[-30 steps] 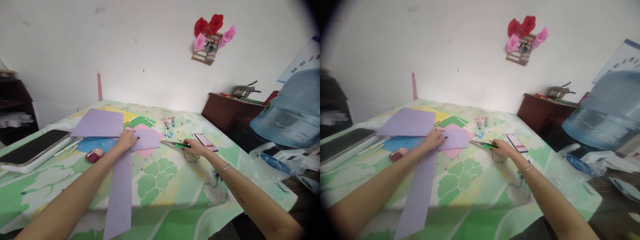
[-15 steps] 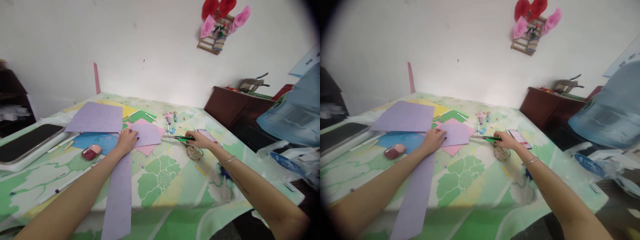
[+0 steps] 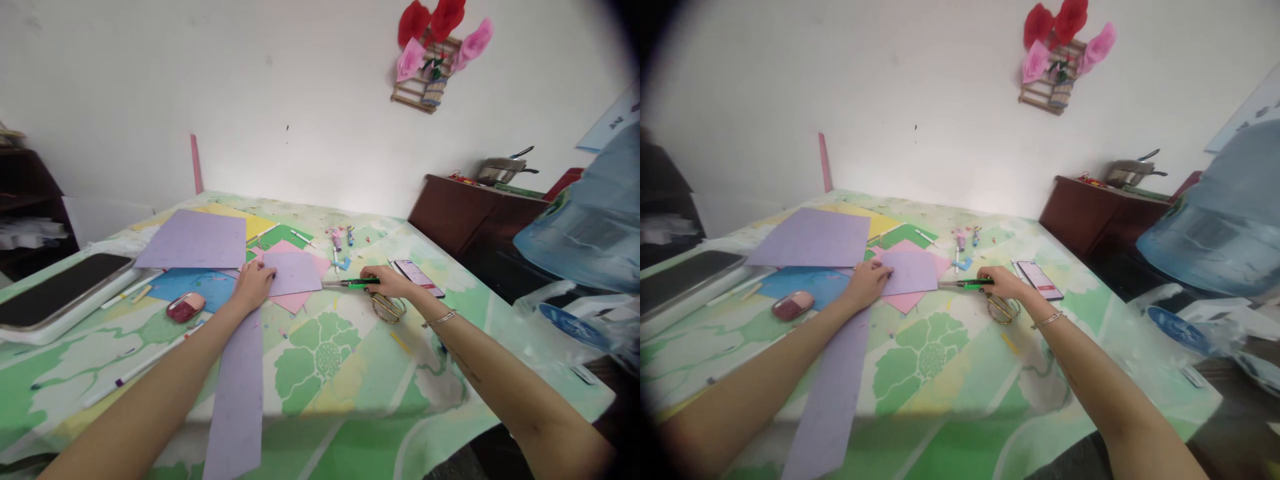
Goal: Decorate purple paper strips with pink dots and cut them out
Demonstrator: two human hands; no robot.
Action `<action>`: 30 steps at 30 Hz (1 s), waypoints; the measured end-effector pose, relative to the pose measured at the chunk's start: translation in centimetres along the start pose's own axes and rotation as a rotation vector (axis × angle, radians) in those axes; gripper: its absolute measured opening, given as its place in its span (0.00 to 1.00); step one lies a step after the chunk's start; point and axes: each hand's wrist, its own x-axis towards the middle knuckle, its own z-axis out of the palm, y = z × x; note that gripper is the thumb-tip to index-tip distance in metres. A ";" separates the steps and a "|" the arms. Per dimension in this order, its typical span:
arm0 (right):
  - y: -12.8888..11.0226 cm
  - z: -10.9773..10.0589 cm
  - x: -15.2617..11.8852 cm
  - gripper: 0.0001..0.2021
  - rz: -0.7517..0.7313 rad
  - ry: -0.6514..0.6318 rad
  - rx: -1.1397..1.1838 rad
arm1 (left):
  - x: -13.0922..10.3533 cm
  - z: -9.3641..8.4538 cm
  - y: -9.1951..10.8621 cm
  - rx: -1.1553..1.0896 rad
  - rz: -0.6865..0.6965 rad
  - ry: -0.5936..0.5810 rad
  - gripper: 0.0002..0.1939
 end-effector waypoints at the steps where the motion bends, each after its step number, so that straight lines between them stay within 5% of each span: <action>1: -0.2 0.1 0.2 0.09 -0.009 -0.002 0.002 | 0.0 -0.1 0.1 0.003 -0.003 -0.006 0.15; 7: -0.9 1.4 2.0 0.11 -0.056 0.039 -0.005 | 0.1 -1.6 0.8 0.014 0.015 -0.075 0.15; 11: -1.5 2.6 3.1 0.12 -0.092 0.062 -0.010 | 1.1 -3.3 2.0 -0.003 0.164 -0.185 0.17; 16: -2.2 3.4 3.6 0.14 -0.147 0.084 -0.018 | 2.6 -3.6 3.9 -0.091 0.472 -0.499 0.43; 30: -1.9 4.8 1.2 0.16 -0.182 0.167 -0.029 | 3.7 -2.4 3.5 -0.239 0.462 -0.653 0.46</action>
